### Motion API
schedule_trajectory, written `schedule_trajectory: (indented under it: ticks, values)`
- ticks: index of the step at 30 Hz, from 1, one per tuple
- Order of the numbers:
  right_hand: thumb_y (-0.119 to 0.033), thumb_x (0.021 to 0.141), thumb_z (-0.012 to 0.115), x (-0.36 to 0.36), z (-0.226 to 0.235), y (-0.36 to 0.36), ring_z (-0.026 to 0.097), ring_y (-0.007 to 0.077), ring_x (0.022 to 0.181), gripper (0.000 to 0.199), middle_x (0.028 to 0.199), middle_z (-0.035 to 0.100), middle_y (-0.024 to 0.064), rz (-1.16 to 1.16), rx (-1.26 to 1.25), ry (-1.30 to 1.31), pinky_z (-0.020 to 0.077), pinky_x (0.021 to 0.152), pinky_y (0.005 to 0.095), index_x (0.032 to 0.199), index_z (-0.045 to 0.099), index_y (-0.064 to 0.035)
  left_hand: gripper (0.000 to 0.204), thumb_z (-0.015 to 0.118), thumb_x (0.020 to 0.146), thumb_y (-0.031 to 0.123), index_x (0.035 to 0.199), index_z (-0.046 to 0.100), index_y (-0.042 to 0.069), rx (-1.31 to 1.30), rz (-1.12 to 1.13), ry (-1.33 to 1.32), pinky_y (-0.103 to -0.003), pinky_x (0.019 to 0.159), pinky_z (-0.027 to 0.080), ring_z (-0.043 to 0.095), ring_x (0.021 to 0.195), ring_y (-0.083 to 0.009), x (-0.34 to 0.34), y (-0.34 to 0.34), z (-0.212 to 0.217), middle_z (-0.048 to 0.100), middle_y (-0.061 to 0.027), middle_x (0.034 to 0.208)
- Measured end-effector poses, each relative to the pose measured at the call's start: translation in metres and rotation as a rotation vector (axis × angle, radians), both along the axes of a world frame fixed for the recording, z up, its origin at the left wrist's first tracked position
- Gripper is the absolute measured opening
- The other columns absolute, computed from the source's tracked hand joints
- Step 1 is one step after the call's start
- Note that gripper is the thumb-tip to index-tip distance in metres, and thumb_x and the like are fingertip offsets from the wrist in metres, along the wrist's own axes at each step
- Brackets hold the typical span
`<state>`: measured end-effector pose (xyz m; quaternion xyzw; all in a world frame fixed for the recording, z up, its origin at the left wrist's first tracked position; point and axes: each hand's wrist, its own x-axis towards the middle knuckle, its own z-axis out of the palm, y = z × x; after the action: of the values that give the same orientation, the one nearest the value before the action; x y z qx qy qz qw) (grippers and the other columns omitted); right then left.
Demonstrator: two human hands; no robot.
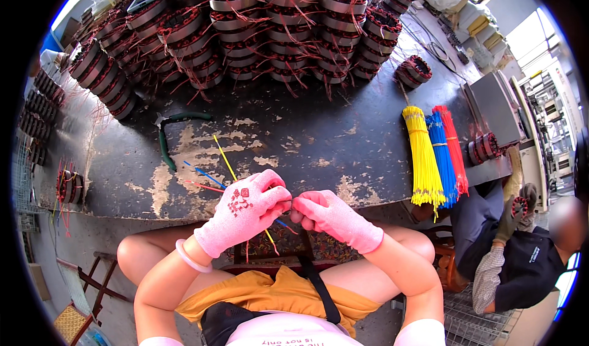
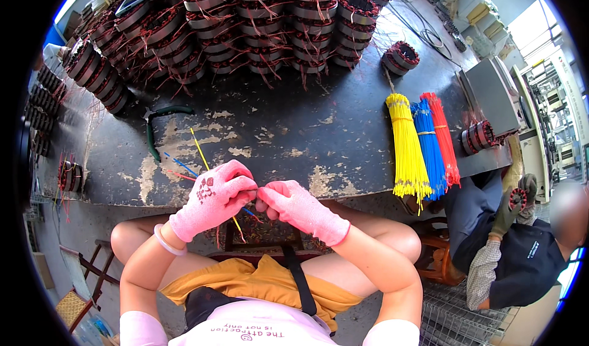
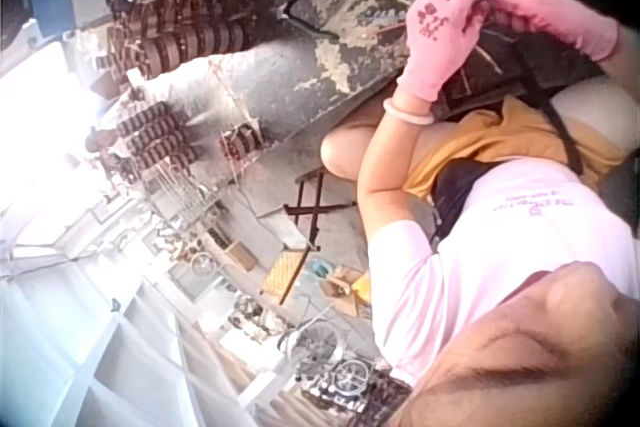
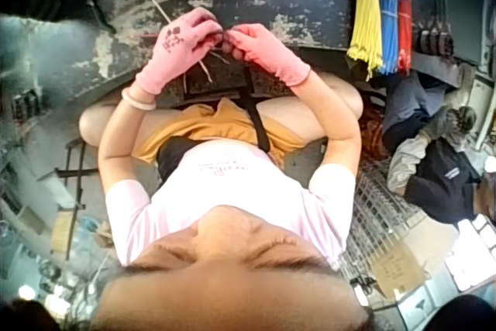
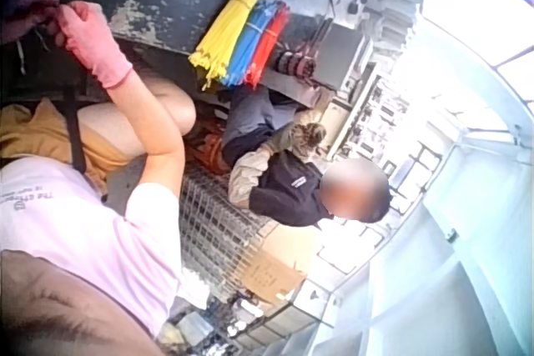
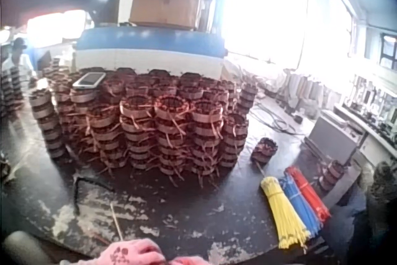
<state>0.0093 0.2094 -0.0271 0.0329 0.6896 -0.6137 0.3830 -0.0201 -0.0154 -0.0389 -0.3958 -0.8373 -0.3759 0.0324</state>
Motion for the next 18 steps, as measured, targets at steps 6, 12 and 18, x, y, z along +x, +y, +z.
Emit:
schedule_trajectory:
  ticks: [6,12,18]
  values:
    - [-0.030,0.090,0.073,0.005,-0.008,0.012,0.069,0.0268,0.091,0.028,0.092,0.064,0.0052,0.172,0.774,1.171,0.0548,0.075,0.0403,0.108,0.067,-0.0105,0.016,0.076,0.082,0.009,0.095,0.067,0.010,-0.002,0.029,-0.037,-0.041,0.073,0.055,0.065,0.088,-0.0293,0.001,0.001,0.001,0.062,-0.0055,0.098]
    - [-0.028,0.088,0.075,-0.003,-0.012,0.004,0.065,0.0203,0.075,0.020,0.082,0.064,0.0016,0.303,0.685,1.338,0.0514,0.064,0.0346,0.099,0.070,-0.0118,0.015,0.077,0.081,0.009,0.093,0.068,0.009,0.001,0.018,-0.034,-0.041,0.072,0.055,0.065,0.088,-0.0290,0.000,0.001,0.002,0.063,-0.0052,0.098]
    - [-0.032,0.100,0.064,0.002,-0.011,-0.006,0.062,0.0076,0.067,0.031,0.077,0.069,0.0044,-0.240,-0.143,-0.068,0.0487,0.059,0.0258,0.097,0.071,-0.0019,0.018,0.074,0.078,0.002,0.094,0.068,0.007,0.008,0.002,-0.024,-0.039,0.071,0.055,0.066,0.086,-0.0292,0.000,0.000,0.001,0.064,-0.0074,0.099]
